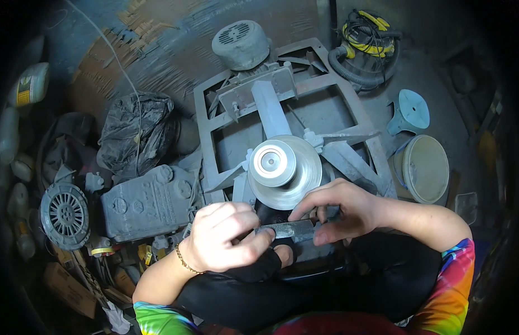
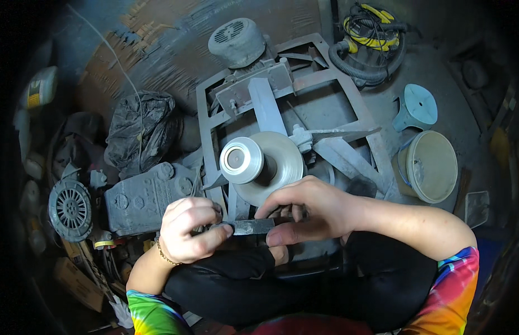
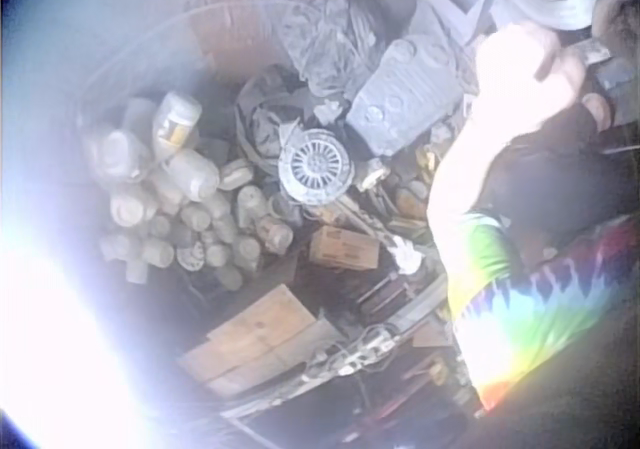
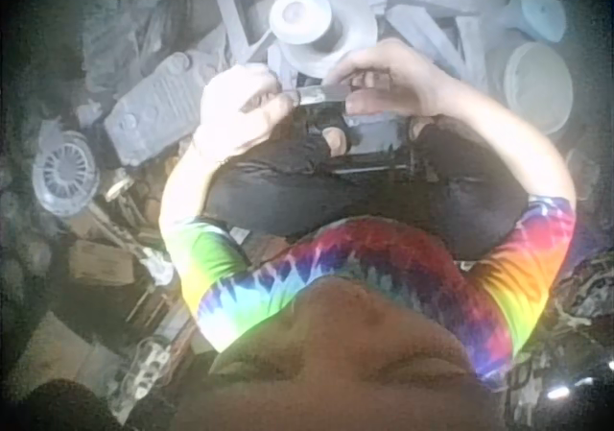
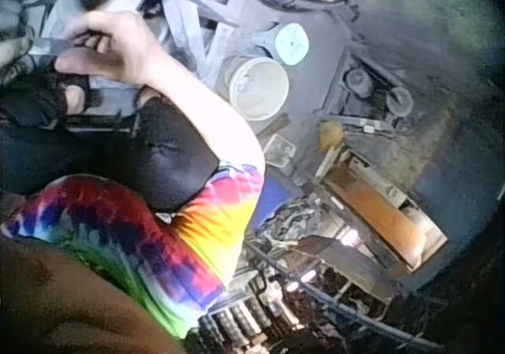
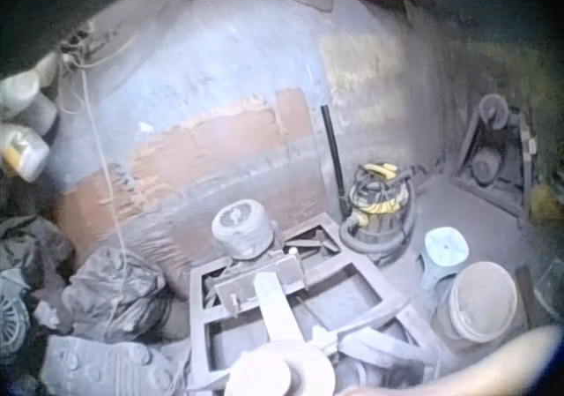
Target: The person cleans and sands a small circular part using sandpaper, then wraps yellow tape around the exterior edge of the part.
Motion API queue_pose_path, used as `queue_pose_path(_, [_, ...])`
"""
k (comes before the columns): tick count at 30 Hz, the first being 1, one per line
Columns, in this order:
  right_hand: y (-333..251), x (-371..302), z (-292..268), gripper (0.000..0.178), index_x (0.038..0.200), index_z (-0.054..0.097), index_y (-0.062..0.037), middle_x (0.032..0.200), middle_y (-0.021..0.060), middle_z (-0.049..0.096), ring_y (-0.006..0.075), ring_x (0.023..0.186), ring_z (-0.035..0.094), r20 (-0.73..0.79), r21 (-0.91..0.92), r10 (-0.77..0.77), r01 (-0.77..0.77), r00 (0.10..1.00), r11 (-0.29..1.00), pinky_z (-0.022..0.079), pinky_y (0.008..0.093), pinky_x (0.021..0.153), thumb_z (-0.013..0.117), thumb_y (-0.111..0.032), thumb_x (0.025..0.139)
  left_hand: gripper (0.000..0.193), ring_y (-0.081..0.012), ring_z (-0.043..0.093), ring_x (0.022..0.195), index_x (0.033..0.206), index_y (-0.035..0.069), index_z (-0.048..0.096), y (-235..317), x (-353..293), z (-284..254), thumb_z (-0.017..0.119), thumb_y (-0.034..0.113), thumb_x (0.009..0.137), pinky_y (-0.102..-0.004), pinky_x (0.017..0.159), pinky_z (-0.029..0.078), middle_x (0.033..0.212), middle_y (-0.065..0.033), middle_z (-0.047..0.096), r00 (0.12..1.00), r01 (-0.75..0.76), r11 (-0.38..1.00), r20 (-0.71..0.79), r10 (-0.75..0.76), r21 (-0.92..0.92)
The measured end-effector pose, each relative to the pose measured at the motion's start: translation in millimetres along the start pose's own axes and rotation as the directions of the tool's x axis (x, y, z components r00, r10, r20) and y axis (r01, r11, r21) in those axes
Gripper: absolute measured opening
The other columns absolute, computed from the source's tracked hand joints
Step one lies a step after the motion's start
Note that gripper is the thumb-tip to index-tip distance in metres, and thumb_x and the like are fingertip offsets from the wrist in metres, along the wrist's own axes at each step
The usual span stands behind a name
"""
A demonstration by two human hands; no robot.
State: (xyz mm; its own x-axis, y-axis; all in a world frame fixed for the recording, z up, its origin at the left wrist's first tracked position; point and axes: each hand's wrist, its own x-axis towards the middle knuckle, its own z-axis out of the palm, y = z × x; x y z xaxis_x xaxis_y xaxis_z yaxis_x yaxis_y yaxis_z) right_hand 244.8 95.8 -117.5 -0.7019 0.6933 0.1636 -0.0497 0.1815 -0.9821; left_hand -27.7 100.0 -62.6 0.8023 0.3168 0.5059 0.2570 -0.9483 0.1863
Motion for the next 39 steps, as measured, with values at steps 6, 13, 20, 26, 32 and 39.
queue_pose_path(6, [-10.3, 0.1, 7.8, 0.027, 0.100, 0.068, -0.0020, 0.083, 0.0099, 0.067, 0.0240, 0.072, 0.066, -0.044, -0.153, -0.061, 0.054, 0.997, 0.987, 0.051, 0.0337, 0.060, 0.081, -0.019, 0.083, 0.034, -0.0242, 0.065, 0.078, 0.098, 0.013, 0.070, 5.2, 2.2, -8.6, 0.085, 0.012, 0.067, -0.0326, 0.062, 0.053, 0.089, -0.0062, 0.060, 0.996, 0.033, 0.999, 0.080, -0.030, -0.043])
queue_pose_path(13, [-12.1, 0.9, 9.1, 0.022, 0.093, 0.067, -0.0031, 0.083, 0.0111, 0.066, 0.0276, 0.071, 0.067, -0.138, -0.311, -0.202, 0.151, 0.970, 0.938, 0.052, 0.0357, 0.062, 0.082, -0.013, 0.080, 0.022, -0.0247, 0.065, 0.069, 0.090, -0.001, 0.070, 4.0, 3.6, -2.7, 0.085, 0.006, 0.075, -0.0321, 0.063, 0.052, 0.082, -0.0115, 0.068, 0.924, 0.381, 0.862, 0.114, -0.364, -0.334])
queue_pose_path(20, [-8.0, 4.3, 11.6, 0.023, 0.095, 0.069, -0.0053, 0.083, 0.0077, 0.065, 0.0240, 0.075, 0.067, -0.225, -0.376, -0.317, 0.218, 0.921, 0.901, 0.053, 0.0336, 0.064, 0.083, -0.011, 0.077, 0.019, -0.0240, 0.064, 0.069, 0.087, 0.003, 0.069, 1.1, 4.5, 0.8, 0.081, 0.001, 0.072, -0.0332, 0.062, 0.053, 0.082, -0.0088, 0.065, 0.969, 0.243, 0.949, 0.020, -0.245, -0.202])
queue_pose_path(26, [0.1, 1.5, 7.8, 0.022, 0.090, 0.070, -0.0091, 0.085, 0.0001, 0.062, 0.0161, 0.073, 0.061, -0.032, -0.789, -0.614, 0.357, 0.789, 0.500, 0.049, 0.0291, 0.059, 0.078, -0.011, 0.070, 0.024, -0.0240, 0.066, 0.075, 0.091, 0.007, 0.068, 0.6, -5.3, 2.6, 0.080, 0.006, 0.070, -0.0318, 0.059, 0.053, 0.089, -0.0070, 0.063, 0.999, 0.034, 0.994, 0.011, -0.035, 0.099])
queue_pose_path(32, [2.4, 5.5, 9.5, 0.014, 0.085, 0.070, -0.0091, 0.084, 0.0002, 0.061, 0.0170, 0.073, 0.059, 0.016, -0.830, -0.702, 0.401, 0.712, 0.388, 0.046, 0.0282, 0.054, 0.075, -0.012, 0.072, 0.052, -0.0295, 0.068, 0.083, 0.110, 0.003, 0.068, -0.7, -3.1, 4.3, 0.088, 0.030, 0.070, -0.0374, 0.074, 0.057, 0.098, -0.0114, 0.066, 0.987, 0.160, 0.986, 0.016, -0.159, -0.042])
queue_pose_path(39, [-4.4, 2.5, 3.7, 0.019, 0.087, 0.070, -0.0096, 0.084, -0.0008, 0.061, 0.0171, 0.075, 0.057, 0.180, -0.882, -0.733, 0.438, 0.656, 0.176, 0.043, 0.0271, 0.051, 0.073, -0.013, 0.069, 0.057, -0.0301, 0.066, 0.084, 0.113, -0.001, 0.067, 2.5, 6.4, 2.9, 0.089, 0.028, 0.070, -0.0372, 0.074, 0.055, 0.099, -0.0126, 0.067, 0.957, 0.288, 0.952, 0.019, -0.288, -0.103])
